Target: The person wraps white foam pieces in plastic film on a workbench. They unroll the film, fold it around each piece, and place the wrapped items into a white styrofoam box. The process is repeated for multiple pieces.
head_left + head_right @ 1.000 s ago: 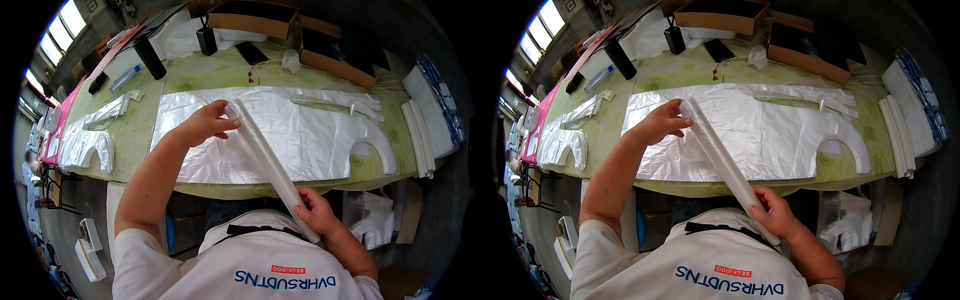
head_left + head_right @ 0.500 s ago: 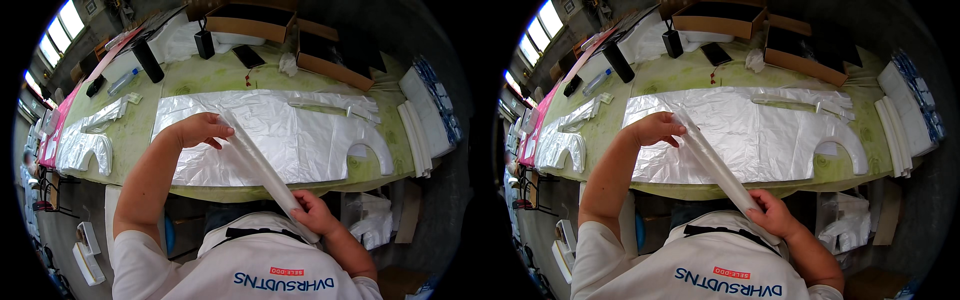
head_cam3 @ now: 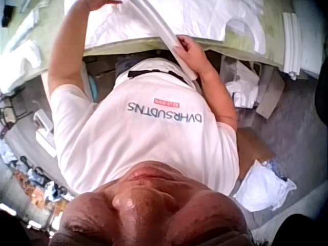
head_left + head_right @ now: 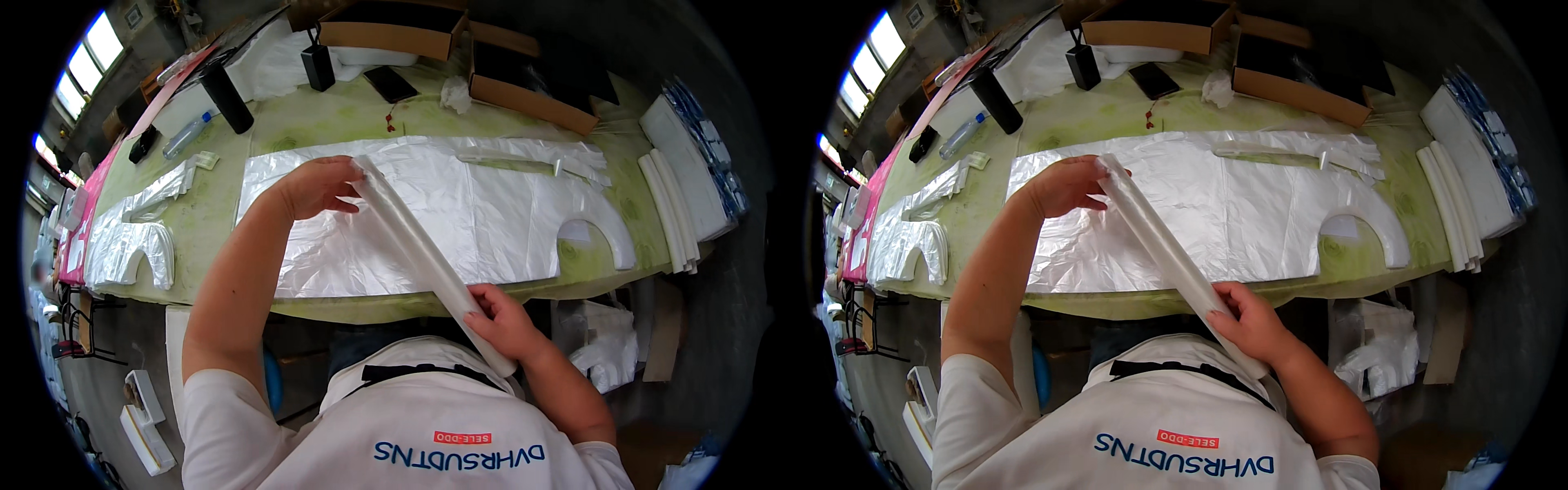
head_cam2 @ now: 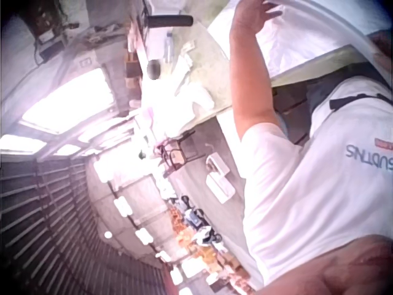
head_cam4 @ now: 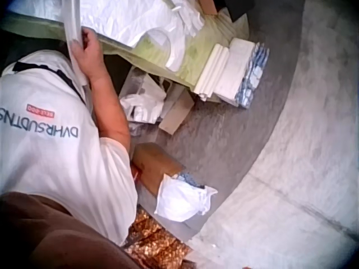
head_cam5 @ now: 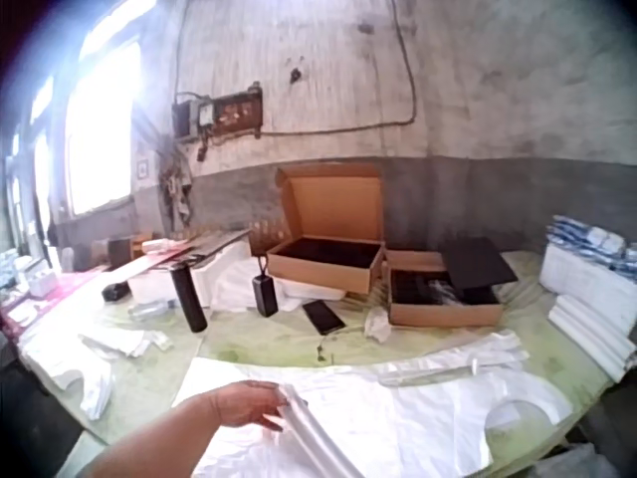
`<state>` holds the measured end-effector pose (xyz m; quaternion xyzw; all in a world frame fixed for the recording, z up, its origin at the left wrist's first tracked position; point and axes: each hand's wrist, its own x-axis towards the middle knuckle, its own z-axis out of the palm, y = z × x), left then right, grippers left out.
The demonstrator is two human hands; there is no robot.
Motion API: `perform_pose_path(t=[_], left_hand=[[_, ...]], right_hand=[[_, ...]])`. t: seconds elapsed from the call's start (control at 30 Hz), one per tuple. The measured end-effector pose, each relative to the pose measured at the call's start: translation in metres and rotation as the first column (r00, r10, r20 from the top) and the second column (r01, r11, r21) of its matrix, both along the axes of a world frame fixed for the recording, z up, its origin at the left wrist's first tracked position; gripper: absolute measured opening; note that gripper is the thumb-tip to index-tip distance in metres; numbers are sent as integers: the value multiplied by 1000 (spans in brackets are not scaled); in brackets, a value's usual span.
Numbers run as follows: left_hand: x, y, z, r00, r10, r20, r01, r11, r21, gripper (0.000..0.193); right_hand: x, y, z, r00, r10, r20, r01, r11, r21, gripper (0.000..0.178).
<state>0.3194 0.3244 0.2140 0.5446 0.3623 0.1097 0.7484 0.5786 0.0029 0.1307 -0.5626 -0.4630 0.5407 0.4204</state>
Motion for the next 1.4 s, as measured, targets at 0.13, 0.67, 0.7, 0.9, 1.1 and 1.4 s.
perform_pose_path(t=[0.13, 0.67, 0.7, 0.9, 1.1, 1.4], left_hand=[[26, 6, -10, 929, 184, -320, -69, 938, 340, 37], [45, 21, -58, 679, 403, -613, 327, 581, 745, 40], [50, 17, -58, 651, 437, -620, 373, 527, 764, 40], [55, 5, -51, 672, 603, -431, 183, 428, 885, 48], [43, -51, -76, 858, 486, 169, -289, 185, 939, 60], [-2, -150, -65, 805, -146, -575, 576, -39, 816, 101]], right_hand=[[-10, 19, 9, 998, -13, 68, 15, 1000, -27, 57], [62, -171, 36, 976, 111, 190, -11, 885, -465, 68], [67, -187, 36, 983, 86, 162, 6, 870, -492, 68], [94, -241, 24, 979, 22, 200, 99, 813, -574, 63], [104, -235, 34, 995, -70, 75, 99, 860, -500, 67], [99, -75, 84, 764, -60, 642, 36, 998, 51, 62]])
